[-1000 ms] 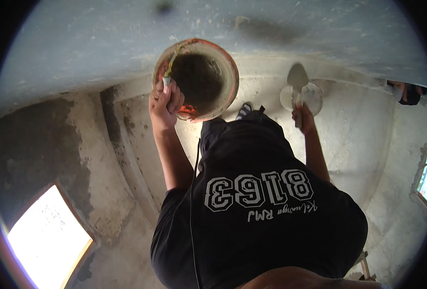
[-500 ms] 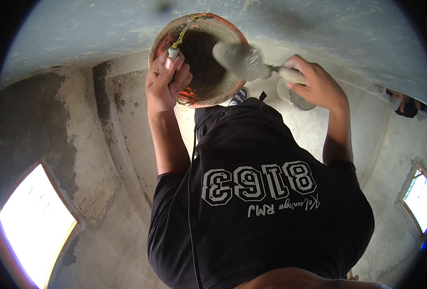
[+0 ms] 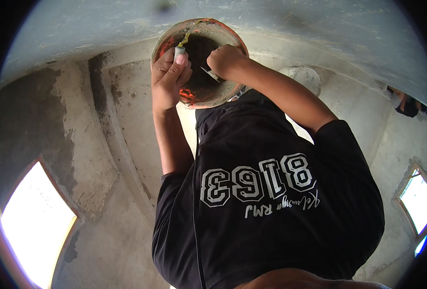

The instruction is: The person scoops mortar from a bucket with a trowel and applies it to a wall, spreading and smoothing it across the surface.

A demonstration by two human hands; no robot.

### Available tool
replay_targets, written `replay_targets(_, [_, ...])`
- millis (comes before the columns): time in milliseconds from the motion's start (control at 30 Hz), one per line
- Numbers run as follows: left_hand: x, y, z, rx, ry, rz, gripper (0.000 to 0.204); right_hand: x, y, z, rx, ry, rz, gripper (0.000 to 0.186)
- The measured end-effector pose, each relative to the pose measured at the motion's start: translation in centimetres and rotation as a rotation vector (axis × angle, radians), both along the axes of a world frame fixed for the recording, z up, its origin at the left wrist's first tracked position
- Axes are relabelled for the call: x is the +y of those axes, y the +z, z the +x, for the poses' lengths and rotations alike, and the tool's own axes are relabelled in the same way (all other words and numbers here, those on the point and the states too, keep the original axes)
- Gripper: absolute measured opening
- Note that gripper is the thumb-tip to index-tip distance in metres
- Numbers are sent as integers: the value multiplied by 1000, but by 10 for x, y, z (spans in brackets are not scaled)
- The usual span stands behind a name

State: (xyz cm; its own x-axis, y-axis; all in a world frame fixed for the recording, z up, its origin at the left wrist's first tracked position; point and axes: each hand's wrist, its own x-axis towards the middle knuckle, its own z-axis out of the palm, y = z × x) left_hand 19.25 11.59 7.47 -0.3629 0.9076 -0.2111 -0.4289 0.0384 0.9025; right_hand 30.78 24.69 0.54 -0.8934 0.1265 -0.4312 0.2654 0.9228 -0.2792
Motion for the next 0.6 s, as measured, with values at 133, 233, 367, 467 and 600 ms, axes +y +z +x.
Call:
replay_targets(133, [4, -10, 12, 109, 54, -11, 24, 10, -25, -5, 19, 79, -57, 9])
replay_targets(233, [11, -10, 10, 163, 47, -40, 23, 20, -60, -13, 187, 138, -115, 8])
replay_targets(367, [4, -3, 13, 208, 103, -39, 23, 12, -56, -23, 334, 256, -222, 7])
replay_targets(467, [4, 2, 18, 260, 113, -54, 23, 4, -45, -35, 314, 316, -234, 8])
replay_targets(600, [-1, -5, 19, 249, 106, -48, 23, 1, -41, -41, 245, 327, -184, 13])
